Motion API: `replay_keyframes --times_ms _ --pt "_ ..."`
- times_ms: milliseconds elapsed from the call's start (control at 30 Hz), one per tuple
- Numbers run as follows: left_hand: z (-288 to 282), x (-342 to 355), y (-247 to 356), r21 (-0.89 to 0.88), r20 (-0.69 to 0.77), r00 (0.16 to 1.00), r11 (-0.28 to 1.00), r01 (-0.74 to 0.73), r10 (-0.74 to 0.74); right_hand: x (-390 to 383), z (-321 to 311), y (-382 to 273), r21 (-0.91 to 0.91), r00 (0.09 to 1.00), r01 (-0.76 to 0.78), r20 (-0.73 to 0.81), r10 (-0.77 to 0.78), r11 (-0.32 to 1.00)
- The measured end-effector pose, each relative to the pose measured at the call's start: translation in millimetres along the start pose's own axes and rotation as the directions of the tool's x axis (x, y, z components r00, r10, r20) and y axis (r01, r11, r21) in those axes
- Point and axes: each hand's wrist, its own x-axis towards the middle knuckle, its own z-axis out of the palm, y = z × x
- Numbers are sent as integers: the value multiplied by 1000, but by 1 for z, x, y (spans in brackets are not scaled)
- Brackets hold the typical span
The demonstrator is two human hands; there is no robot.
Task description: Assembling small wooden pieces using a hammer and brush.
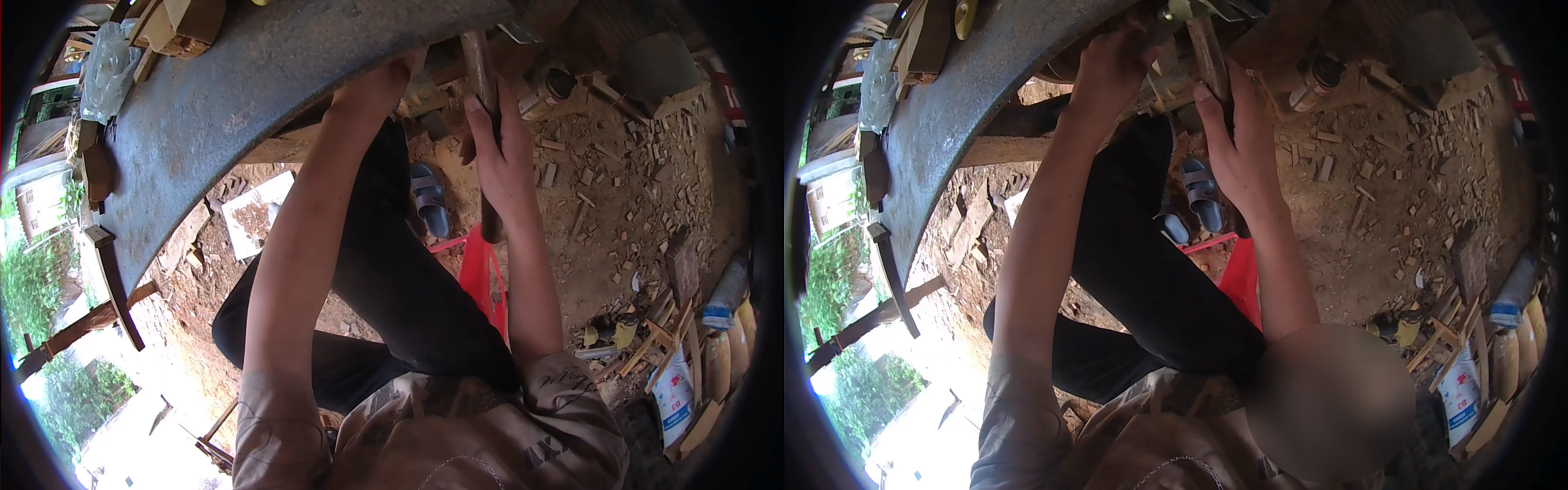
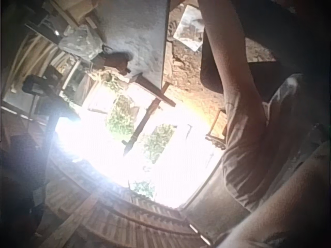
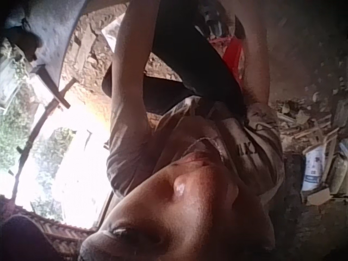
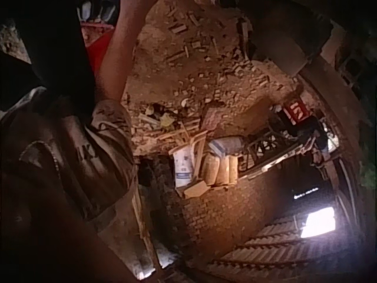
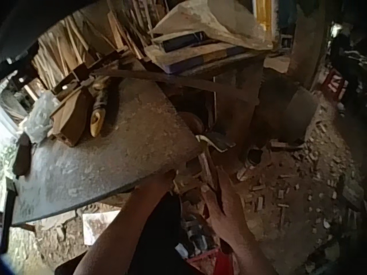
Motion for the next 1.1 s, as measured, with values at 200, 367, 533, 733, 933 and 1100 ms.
replay_keyframes --times_ms 200,367,533,733,933,1100 --pt "7 3 4 110 -21 1000 994 13 -11 8 -4 -13 -350 999 22 44 -7 936" --pt "3 2 5 191 15 999 980 -52 50 12 -3 -14 -374 975 217 48 -215 902" --pt "2 6 13 146 202 975 988 58 -87 12 -8 -19 -502 974 220 67 -216 837" --pt "0 7 28 128 97 989 987 101 -114 13 -10 -27 -543 970 232 64 -235 807" --pt "0 6 30 84 88 984 985 149 -157 14 -11 -32 -607 960 268 102 -261 748" --pt "-5 13 15 119 317 917 969 216 -243 18 -13 -37 -632 959 276 131 -252 724"
